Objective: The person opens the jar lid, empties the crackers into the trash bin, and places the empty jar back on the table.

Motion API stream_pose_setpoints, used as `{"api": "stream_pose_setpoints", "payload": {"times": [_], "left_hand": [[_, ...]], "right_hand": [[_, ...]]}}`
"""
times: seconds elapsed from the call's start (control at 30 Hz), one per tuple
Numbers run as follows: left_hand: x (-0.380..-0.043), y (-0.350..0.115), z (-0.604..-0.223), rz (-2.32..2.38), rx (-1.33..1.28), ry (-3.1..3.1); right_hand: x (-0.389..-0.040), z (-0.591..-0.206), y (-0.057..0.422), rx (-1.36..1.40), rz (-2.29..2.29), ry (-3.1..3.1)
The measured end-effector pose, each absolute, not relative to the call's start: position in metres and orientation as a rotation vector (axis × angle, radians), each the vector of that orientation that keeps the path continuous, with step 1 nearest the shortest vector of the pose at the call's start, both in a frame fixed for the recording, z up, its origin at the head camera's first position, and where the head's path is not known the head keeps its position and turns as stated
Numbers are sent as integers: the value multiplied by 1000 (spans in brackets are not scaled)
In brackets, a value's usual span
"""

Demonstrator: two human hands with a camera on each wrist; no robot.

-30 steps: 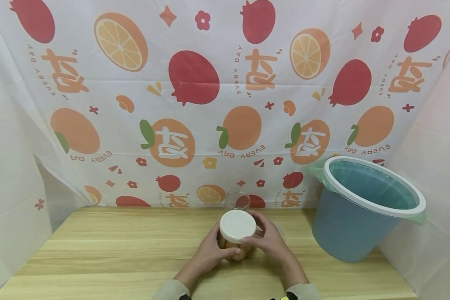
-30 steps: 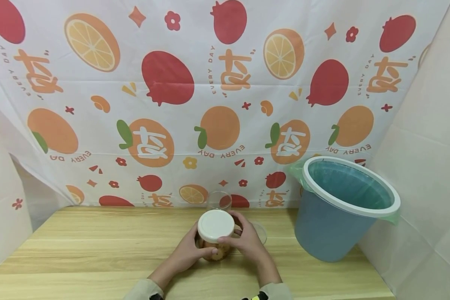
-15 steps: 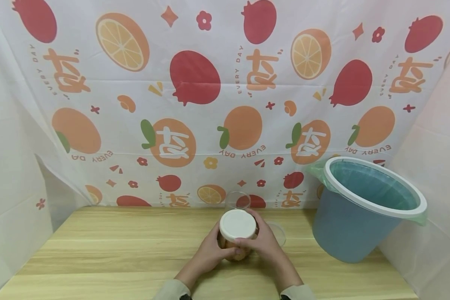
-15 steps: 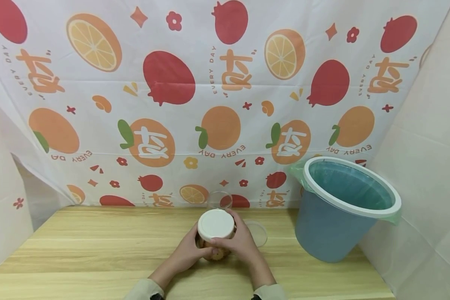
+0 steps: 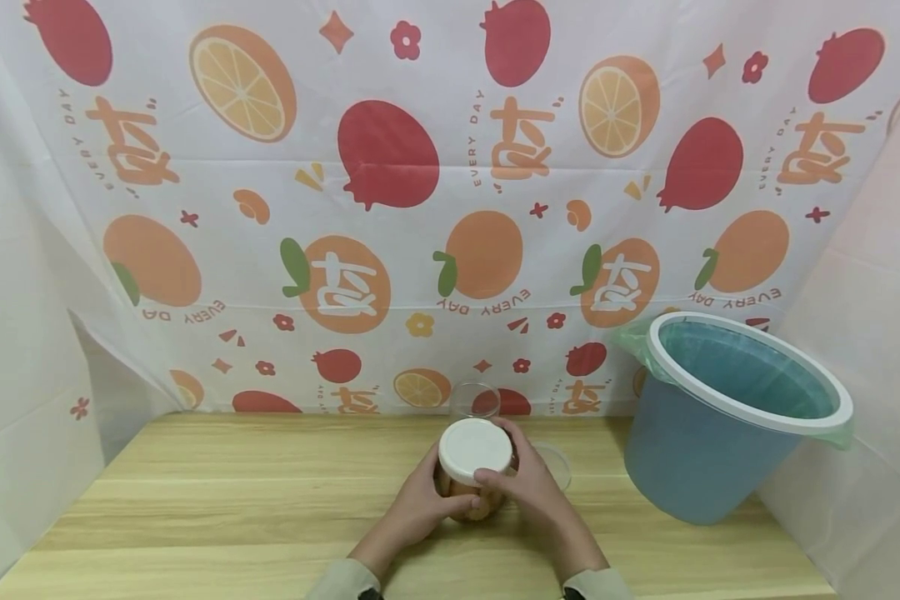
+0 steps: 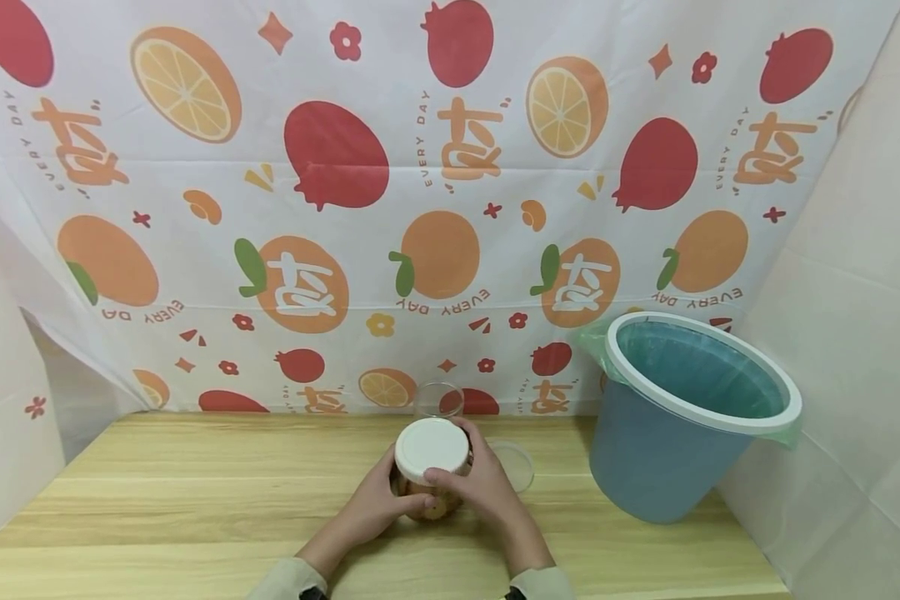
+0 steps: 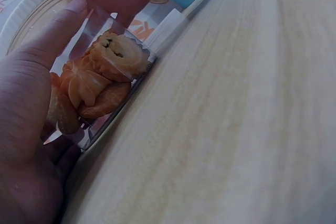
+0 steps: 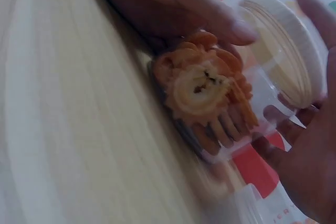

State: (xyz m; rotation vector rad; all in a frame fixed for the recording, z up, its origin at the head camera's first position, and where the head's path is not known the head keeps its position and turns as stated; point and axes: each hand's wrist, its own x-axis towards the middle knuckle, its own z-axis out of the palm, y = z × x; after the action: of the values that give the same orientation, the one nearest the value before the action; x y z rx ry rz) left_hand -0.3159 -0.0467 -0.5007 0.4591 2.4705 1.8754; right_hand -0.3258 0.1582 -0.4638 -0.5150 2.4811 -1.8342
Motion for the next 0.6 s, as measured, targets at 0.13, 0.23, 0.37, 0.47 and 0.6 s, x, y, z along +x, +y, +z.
{"api": "stream_pose_setpoints", "payload": {"times": [0.13,0.23,0.37,0.47,0.6], "left_hand": [[-316,-47,-501,1859,456,2477],[-316,-46,-501,1860,455,2477],[-316,-46,-501,1877,455,2473],[-315,-47,-500,1885,462,2465],[-315,-48,-499,1885,464,2460]], "right_hand": [[-328,-462,167,-608,-1840,2415],[-330,-460,174,-680,-1819,2390],[-332,-458,182,-701,-1776,2407],[-333,-457,184,-666,-1757,2445],[-333,-457,181,-602,-1762,2494]]}}
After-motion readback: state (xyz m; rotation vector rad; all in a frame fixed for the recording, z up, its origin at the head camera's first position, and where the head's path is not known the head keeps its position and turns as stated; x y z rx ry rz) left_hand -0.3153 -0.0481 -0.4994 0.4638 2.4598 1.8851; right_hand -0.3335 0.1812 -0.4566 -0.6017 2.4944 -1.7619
